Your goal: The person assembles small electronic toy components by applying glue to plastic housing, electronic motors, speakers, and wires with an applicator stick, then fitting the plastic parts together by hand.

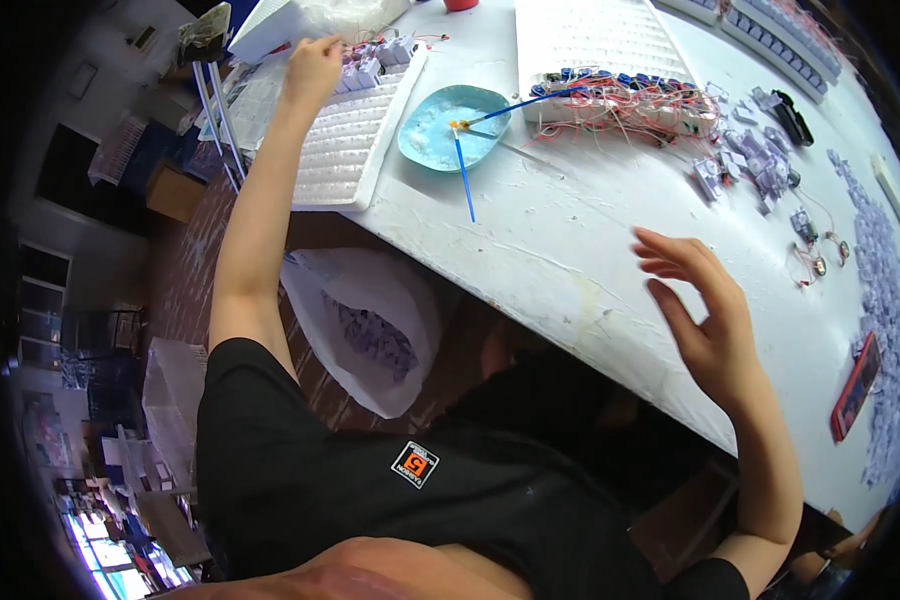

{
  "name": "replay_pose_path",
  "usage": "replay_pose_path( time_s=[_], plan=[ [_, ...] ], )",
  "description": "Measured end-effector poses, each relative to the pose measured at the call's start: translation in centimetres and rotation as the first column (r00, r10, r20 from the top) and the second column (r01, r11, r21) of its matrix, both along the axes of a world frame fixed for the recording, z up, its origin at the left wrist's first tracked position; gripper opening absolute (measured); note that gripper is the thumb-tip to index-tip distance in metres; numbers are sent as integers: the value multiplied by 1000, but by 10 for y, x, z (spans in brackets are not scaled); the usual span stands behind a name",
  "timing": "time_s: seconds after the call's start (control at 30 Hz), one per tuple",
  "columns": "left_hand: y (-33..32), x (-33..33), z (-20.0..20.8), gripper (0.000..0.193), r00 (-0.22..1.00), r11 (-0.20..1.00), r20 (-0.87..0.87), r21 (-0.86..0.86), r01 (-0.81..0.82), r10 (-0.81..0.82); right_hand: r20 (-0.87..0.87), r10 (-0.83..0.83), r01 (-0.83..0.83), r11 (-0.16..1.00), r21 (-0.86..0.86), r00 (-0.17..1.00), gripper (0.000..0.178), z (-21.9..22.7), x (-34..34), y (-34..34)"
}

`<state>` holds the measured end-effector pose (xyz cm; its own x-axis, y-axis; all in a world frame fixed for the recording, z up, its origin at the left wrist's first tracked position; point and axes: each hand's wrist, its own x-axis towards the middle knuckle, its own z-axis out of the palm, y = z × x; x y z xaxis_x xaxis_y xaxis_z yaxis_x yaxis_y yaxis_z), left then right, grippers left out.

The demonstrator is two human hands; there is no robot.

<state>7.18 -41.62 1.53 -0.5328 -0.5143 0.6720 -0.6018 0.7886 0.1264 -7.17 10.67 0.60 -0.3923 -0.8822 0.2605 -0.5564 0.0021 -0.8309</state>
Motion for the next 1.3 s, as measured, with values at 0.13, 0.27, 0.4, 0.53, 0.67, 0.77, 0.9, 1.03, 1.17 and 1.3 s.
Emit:
replay_pose_path(
  time_s=[0.13, 0.27, 0.4, 0.53, 0.67, 0.77, 0.9, 1.03, 1.17, 1.3],
  plan=[
    [10, 14, -8, 24, 995, 995, -46, 34, 95, -93, -293, -173, 136, 980, -145, 940, 37, -37, -32, 40],
    [6, 3, -37, 20, 981, 975, -62, 121, 188, -182, -374, -304, 200, 935, -292, 876, 30, -67, -49, 49],
    [5, 0, -46, 21, 981, 979, -43, 65, 193, -190, -298, -308, 224, 932, -286, 903, 31, -62, -48, 43],
    [0, -2, -56, 19, 990, 990, -22, 31, 139, -138, -250, -315, 238, 925, -297, 916, 33, -64, -51, 45],
    [2, -7, -61, 19, 979, 981, -97, 56, 184, -178, -207, -313, 254, 929, -271, 927, 34, -65, -53, 47],
    [10, -3, -48, 20, 993, 990, -31, 75, 119, -117, -239, -286, 238, 949, -209, 928, 35, -63, -53, 46],
    [-18, 21, -36, 21, 972, 980, -229, 175, 89, -48, -212, -292, 254, 949, -187, 933, 33, -63, -49, 40],
    [-24, 13, -50, 30, 958, 963, -247, 188, 193, -144, -195, -333, 304, 938, -165, 922, 31, -65, -49, 46],
    [-22, 10, -49, 42, 981, 961, -48, 198, 194, -189, -194, -325, 305, 944, -126, 925, 31, -71, -53, 46],
    [-33, 10, -55, 45, 987, 983, 19, 94, 156, -159, -198, -334, 320, 942, -101, 922, 31, -70, -52, 46]
  ],
)
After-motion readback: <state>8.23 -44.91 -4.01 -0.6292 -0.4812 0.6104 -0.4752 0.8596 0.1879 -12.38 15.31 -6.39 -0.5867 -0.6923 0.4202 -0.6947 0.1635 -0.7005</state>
